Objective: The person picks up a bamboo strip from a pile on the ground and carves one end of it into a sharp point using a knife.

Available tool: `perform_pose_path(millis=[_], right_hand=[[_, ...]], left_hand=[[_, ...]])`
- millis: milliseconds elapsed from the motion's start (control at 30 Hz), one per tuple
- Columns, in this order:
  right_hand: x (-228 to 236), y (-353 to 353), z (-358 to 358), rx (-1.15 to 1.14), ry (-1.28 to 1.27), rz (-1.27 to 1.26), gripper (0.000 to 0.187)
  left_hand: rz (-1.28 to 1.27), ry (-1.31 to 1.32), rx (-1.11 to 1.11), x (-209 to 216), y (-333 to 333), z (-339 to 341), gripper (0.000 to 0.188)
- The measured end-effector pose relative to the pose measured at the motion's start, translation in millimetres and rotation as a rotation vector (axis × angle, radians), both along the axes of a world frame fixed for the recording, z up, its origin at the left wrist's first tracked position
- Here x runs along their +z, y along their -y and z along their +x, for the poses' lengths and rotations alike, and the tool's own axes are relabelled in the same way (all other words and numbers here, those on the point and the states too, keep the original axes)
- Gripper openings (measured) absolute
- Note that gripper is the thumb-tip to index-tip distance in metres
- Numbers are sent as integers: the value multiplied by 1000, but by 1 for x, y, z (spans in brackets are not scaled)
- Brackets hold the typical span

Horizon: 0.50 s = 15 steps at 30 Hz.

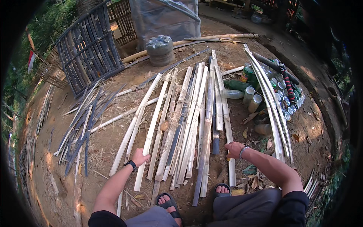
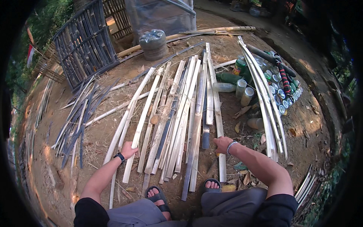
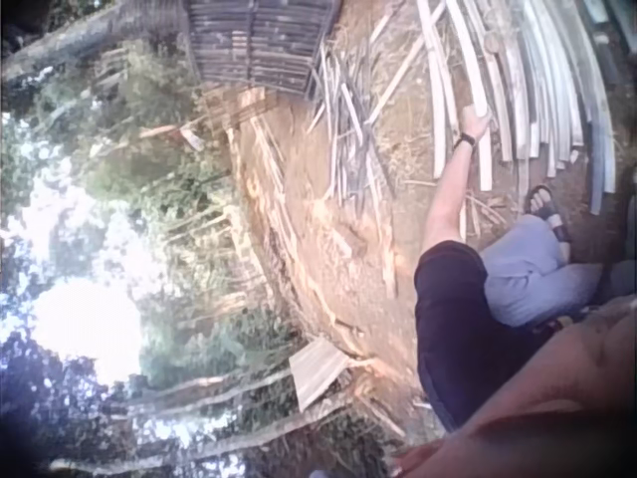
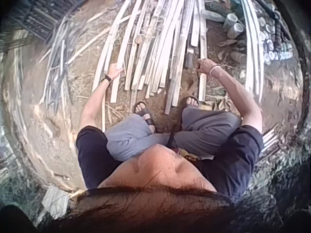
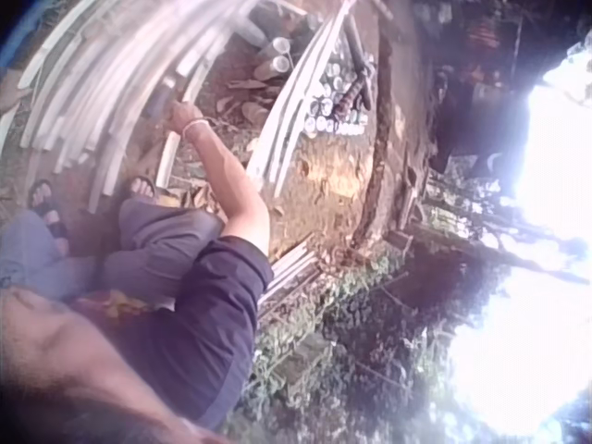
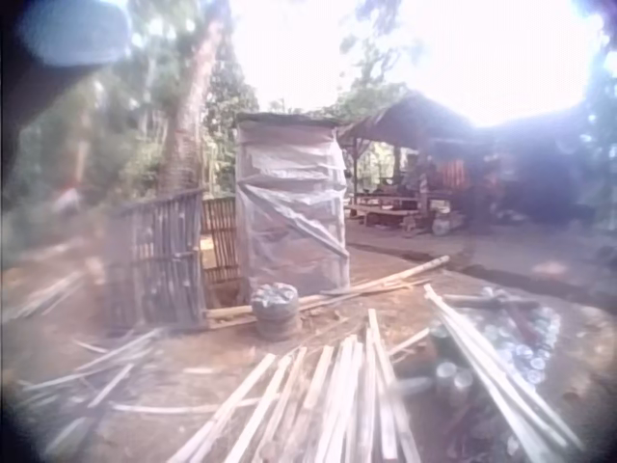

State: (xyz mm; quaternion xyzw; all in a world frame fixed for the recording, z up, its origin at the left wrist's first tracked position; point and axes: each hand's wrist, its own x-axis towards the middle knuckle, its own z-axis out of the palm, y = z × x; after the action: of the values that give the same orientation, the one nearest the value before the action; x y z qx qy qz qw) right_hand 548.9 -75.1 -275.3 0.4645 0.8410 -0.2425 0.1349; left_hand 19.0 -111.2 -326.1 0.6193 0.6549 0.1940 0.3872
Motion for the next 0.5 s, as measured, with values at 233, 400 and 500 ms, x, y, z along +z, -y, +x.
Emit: perform_pose_path(millis=[233,400,500], right_hand=[[6,-2,-9,-26,73,-42,40],[6,-3,-9,8,46,-23,39],[4,-4,-12,-22,67,-44,39]], left_hand=[[-184,-637,9,2,13,-42,42],[-30,-846,-3,18,19,-14,54],[-178,-750,-144,8,15,9,49]])
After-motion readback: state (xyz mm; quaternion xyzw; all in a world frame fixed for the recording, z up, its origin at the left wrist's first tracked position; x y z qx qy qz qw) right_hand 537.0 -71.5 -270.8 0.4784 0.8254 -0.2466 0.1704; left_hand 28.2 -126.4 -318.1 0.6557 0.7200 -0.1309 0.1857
